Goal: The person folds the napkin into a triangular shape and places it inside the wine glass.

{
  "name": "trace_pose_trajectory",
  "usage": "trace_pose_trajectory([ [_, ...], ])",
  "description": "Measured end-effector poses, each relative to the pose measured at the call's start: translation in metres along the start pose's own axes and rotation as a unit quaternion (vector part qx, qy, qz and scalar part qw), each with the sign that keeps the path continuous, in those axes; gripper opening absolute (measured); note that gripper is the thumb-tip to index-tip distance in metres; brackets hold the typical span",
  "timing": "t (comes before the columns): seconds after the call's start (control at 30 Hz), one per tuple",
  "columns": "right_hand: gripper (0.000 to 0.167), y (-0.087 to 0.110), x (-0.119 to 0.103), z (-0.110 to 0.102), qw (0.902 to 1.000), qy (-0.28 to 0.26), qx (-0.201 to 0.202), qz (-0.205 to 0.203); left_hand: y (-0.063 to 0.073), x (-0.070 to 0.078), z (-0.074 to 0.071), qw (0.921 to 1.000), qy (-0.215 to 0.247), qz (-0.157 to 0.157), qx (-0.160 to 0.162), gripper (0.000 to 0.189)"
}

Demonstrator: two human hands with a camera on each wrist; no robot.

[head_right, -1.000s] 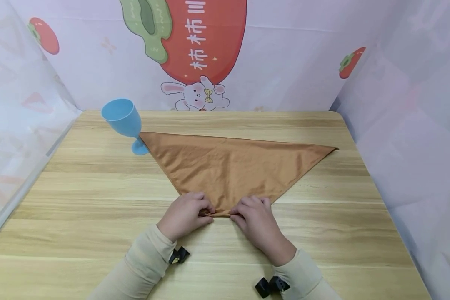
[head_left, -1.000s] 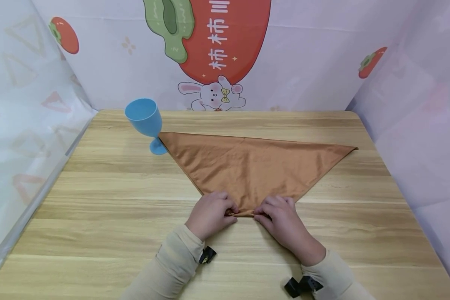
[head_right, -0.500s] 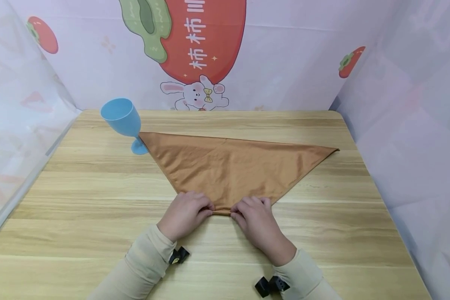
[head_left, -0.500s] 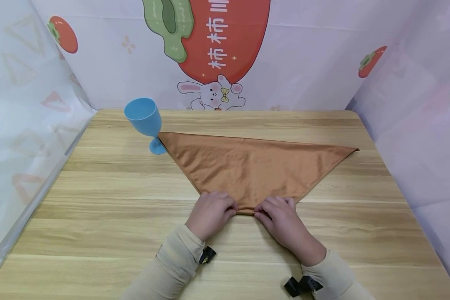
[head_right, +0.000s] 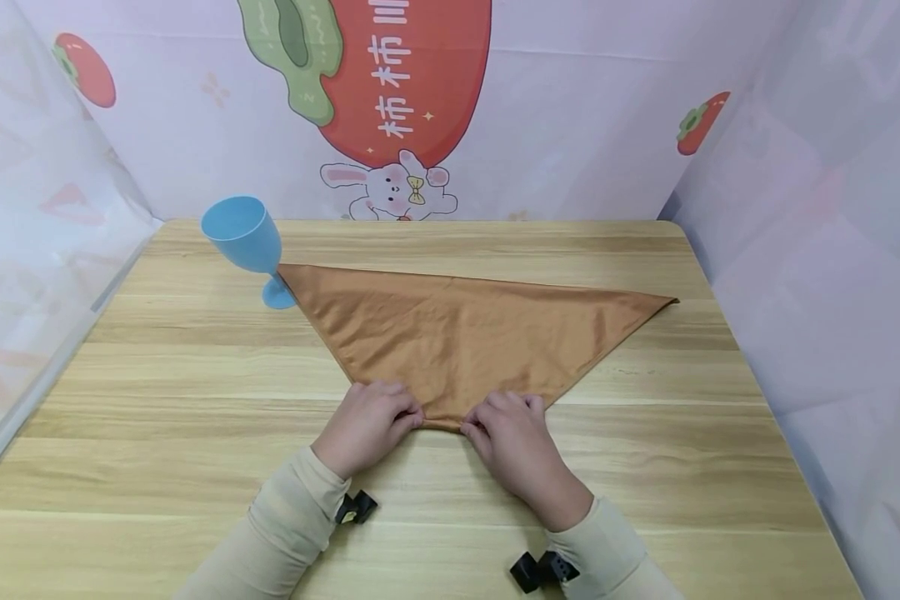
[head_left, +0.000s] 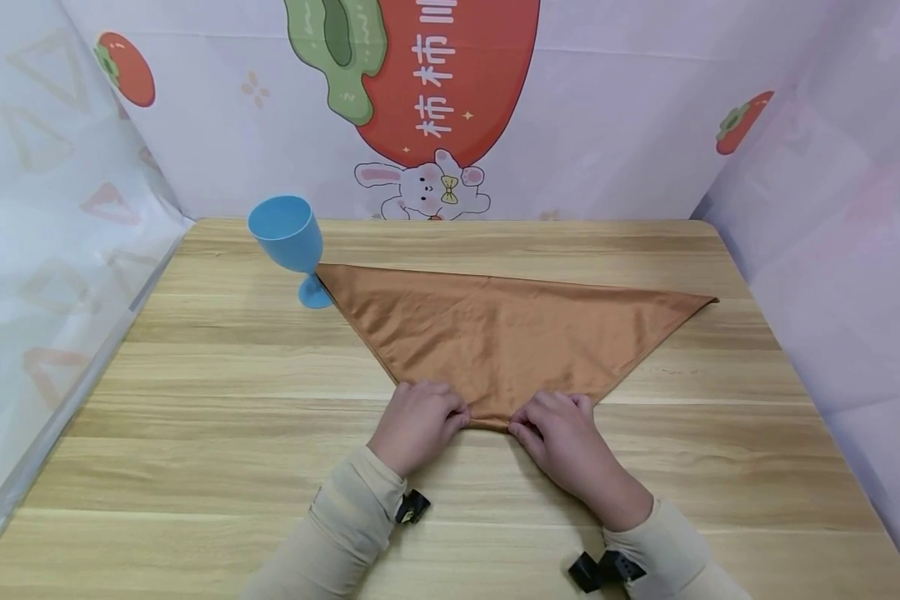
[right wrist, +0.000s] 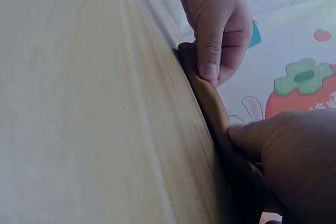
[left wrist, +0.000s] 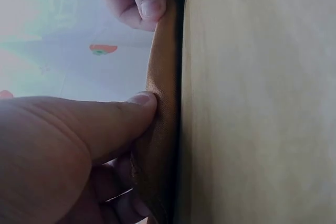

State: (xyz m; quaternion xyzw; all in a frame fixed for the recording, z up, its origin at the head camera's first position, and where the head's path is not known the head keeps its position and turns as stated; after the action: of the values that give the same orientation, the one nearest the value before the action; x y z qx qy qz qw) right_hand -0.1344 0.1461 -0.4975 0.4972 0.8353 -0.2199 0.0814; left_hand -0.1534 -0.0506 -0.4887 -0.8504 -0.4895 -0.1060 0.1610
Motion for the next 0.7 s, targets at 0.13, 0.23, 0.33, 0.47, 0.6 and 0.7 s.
trace_pose_trajectory([
  [0.13, 0.017, 0.0005, 0.001, -0.0003, 0.9997, 0.002, 0.009, -0.021, 0.0, -0.0004, 0.0006, 0.9998, -0.001, -0.006, -0.02, 0.012],
  [0.23, 0.015, 0.0006, 0.0014, -0.0005, 0.9993, -0.001, 0.02, -0.033, 0.0, -0.0006, 0.0007, 0.9996, 0.001, -0.007, -0.026, 0.013],
  [0.33, 0.012, 0.0002, 0.0013, -0.0009, 0.9989, -0.002, 0.025, -0.04, -0.0001, -0.0019, 0.0009, 0.9995, 0.014, -0.012, -0.026, 0.011],
  [0.47, 0.009, -0.0006, -0.0002, -0.0022, 0.9977, 0.004, 0.036, -0.058, -0.0007, -0.0035, 0.0007, 0.999, 0.039, -0.014, -0.02, 0.013],
  [0.6, 0.009, -0.0007, -0.0009, -0.003, 0.9964, 0.01, 0.047, -0.07, -0.0004, -0.0041, -0.001, 0.999, 0.043, -0.008, -0.007, 0.012],
  [0.7, 0.01, -0.0006, -0.0003, -0.0026, 0.9972, 0.01, 0.044, -0.06, 0.0002, -0.0044, -0.0019, 0.9993, 0.038, -0.001, -0.002, 0.008],
])
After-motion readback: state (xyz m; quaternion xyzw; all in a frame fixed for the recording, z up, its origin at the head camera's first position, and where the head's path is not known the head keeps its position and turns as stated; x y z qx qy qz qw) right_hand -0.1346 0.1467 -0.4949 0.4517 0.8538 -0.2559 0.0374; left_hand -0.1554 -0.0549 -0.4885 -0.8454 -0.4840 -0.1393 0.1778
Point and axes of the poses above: each hand's wrist, its own y-axis away from the middle knuckle, its own z-axis out of the palm, x = y × z, the point moved 4 cm from there along -y, towards the middle knuckle, and after that the axes turned 2 degrees about y, right-handed, at the moved point
